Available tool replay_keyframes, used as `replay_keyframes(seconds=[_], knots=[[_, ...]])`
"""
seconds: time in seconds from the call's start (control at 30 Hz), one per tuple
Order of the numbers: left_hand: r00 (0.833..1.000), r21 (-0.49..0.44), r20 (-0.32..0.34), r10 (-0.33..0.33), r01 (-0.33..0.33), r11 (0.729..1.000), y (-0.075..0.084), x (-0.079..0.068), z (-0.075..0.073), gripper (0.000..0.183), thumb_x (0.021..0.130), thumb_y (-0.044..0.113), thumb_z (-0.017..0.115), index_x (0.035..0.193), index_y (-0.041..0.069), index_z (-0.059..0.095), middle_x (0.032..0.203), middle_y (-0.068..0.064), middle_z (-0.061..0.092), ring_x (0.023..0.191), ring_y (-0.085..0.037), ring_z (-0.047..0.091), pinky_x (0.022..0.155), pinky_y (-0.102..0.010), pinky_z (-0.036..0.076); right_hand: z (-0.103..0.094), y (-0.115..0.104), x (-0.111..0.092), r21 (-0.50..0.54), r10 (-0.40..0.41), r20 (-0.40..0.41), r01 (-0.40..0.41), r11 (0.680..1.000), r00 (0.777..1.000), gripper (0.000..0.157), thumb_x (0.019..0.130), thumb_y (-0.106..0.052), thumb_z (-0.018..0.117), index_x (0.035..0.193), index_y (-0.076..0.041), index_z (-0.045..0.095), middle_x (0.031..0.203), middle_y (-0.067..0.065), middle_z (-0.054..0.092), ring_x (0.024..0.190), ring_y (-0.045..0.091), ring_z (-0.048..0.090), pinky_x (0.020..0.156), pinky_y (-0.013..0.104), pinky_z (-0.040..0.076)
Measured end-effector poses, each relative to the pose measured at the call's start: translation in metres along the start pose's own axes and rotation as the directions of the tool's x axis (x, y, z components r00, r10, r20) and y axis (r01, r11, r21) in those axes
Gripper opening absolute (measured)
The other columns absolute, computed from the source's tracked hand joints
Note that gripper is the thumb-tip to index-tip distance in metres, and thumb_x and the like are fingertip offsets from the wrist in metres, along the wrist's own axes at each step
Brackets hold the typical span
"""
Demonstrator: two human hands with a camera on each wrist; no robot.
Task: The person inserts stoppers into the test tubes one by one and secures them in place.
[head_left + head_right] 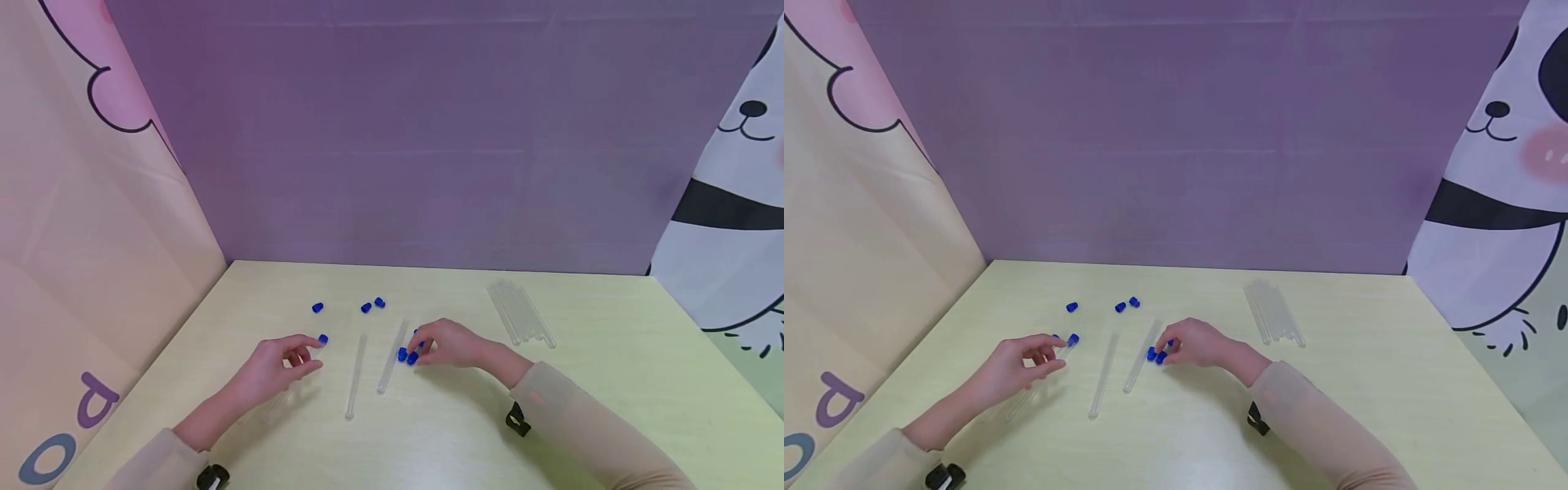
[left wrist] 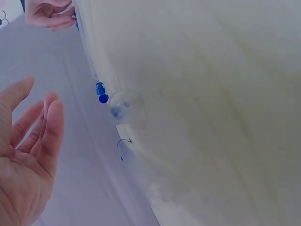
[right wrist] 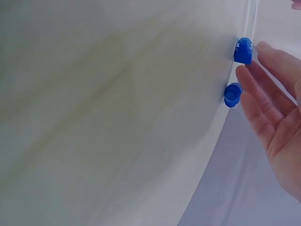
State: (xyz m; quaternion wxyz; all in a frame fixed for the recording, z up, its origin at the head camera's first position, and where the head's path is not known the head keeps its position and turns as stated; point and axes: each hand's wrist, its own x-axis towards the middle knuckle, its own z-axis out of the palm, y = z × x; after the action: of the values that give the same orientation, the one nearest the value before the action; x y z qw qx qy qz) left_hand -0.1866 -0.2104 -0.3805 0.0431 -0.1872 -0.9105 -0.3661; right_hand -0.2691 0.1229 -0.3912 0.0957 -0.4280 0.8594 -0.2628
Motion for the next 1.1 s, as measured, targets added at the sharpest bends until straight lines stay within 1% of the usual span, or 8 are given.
replay_keyframes(seconds=[0.23, 0.4, 0.63, 0.73, 0.8, 0.9, 1.0, 1.1], knots=[[1.0, -0.027, 0.019, 0.018, -0.018, 0.999, -0.002, 0.001, 0.004, 0.031, 0.086, 0.016, 0.075, 0.113, 0.001, 0.067, 0.079, 0.004, 0.06, 0.066, -0.01, 0.056, 0.046, -0.027, 0.049, 0.001, -0.003, 0.001, 0.006, 0.041, 0.026, -0.041, 0.999, 0.999, 0.016, 0.085, -0.009, 0.075, 0.102, -0.011, 0.074, 0.094, -0.008, 0.067, 0.081, 0.003, 0.063, 0.08, 0.028, 0.049], [0.998, -0.008, 0.051, 0.036, -0.036, 0.999, -0.001, 0.005, 0.007, 0.031, 0.086, 0.015, 0.075, 0.112, 0.001, 0.068, 0.079, 0.005, 0.059, 0.069, -0.011, 0.056, 0.049, -0.026, 0.049, 0.004, -0.003, 0.002, -0.029, 0.05, 0.033, -0.049, 0.998, 0.998, 0.014, 0.085, -0.01, 0.076, 0.098, -0.012, 0.074, 0.09, -0.009, 0.066, 0.079, 0.002, 0.059, 0.079, 0.026, 0.048], [0.99, 0.017, 0.049, 0.134, -0.135, 0.991, 0.0, 0.012, 0.013, 0.025, 0.085, 0.013, 0.076, 0.107, 0.001, 0.069, 0.077, 0.008, 0.06, 0.067, -0.006, 0.055, 0.054, -0.023, 0.046, 0.007, -0.005, 0.002, -0.067, 0.081, 0.027, -0.079, 0.995, 0.996, 0.012, 0.083, -0.007, 0.077, 0.093, -0.012, 0.075, 0.084, -0.011, 0.063, 0.075, 0.003, 0.057, 0.074, 0.023, 0.047], [0.986, 0.028, 0.052, 0.156, -0.158, 0.987, 0.001, 0.015, 0.016, 0.023, 0.085, 0.013, 0.076, 0.104, 0.002, 0.069, 0.078, 0.008, 0.061, 0.067, -0.005, 0.056, 0.056, -0.024, 0.047, 0.007, -0.005, 0.001, -0.073, 0.09, 0.028, -0.087, 0.993, 0.996, 0.012, 0.082, -0.006, 0.078, 0.092, -0.012, 0.075, 0.083, -0.011, 0.063, 0.074, 0.003, 0.056, 0.074, 0.023, 0.047], [0.986, 0.035, 0.057, 0.155, -0.157, 0.987, 0.001, 0.017, 0.018, 0.024, 0.085, 0.013, 0.076, 0.104, 0.002, 0.069, 0.079, 0.008, 0.062, 0.068, -0.005, 0.056, 0.058, -0.024, 0.048, 0.006, -0.005, -0.001, -0.068, 0.088, 0.03, -0.086, 0.994, 0.996, 0.013, 0.081, -0.005, 0.078, 0.092, -0.012, 0.075, 0.083, -0.011, 0.063, 0.074, 0.003, 0.057, 0.074, 0.023, 0.048], [0.989, 0.039, 0.062, 0.135, -0.138, 0.99, 0.001, 0.019, 0.02, 0.024, 0.085, 0.014, 0.076, 0.105, 0.002, 0.069, 0.08, 0.008, 0.062, 0.069, -0.006, 0.057, 0.06, -0.024, 0.049, 0.004, -0.003, -0.003, -0.053, 0.078, 0.038, -0.076, 0.996, 0.996, 0.013, 0.081, -0.004, 0.078, 0.091, -0.011, 0.074, 0.084, -0.011, 0.065, 0.075, 0.003, 0.058, 0.074, 0.023, 0.048], [0.99, 0.043, 0.066, 0.128, -0.131, 0.99, 0.001, 0.021, 0.021, 0.025, 0.085, 0.014, 0.076, 0.105, 0.002, 0.069, 0.081, 0.008, 0.063, 0.07, -0.007, 0.058, 0.061, -0.024, 0.05, 0.003, -0.001, -0.007, -0.013, 0.072, 0.049, -0.071, 0.997, 0.996, 0.013, 0.082, -0.003, 0.077, 0.092, -0.01, 0.073, 0.086, -0.01, 0.065, 0.078, 0.002, 0.06, 0.076, 0.022, 0.049], [0.988, 0.046, 0.069, 0.141, -0.145, 0.988, 0.002, 0.023, 0.022, 0.027, 0.084, 0.015, 0.077, 0.105, 0.002, 0.069, 0.082, 0.007, 0.064, 0.071, -0.007, 0.058, 0.061, -0.024, 0.05, 0.0, 0.0, -0.011, 0.047, 0.058, 0.054, -0.06, 0.997, 0.997, 0.012, 0.083, -0.002, 0.075, 0.093, -0.008, 0.072, 0.089, -0.007, 0.067, 0.082, 0.004, 0.063, 0.078, 0.023, 0.05]])
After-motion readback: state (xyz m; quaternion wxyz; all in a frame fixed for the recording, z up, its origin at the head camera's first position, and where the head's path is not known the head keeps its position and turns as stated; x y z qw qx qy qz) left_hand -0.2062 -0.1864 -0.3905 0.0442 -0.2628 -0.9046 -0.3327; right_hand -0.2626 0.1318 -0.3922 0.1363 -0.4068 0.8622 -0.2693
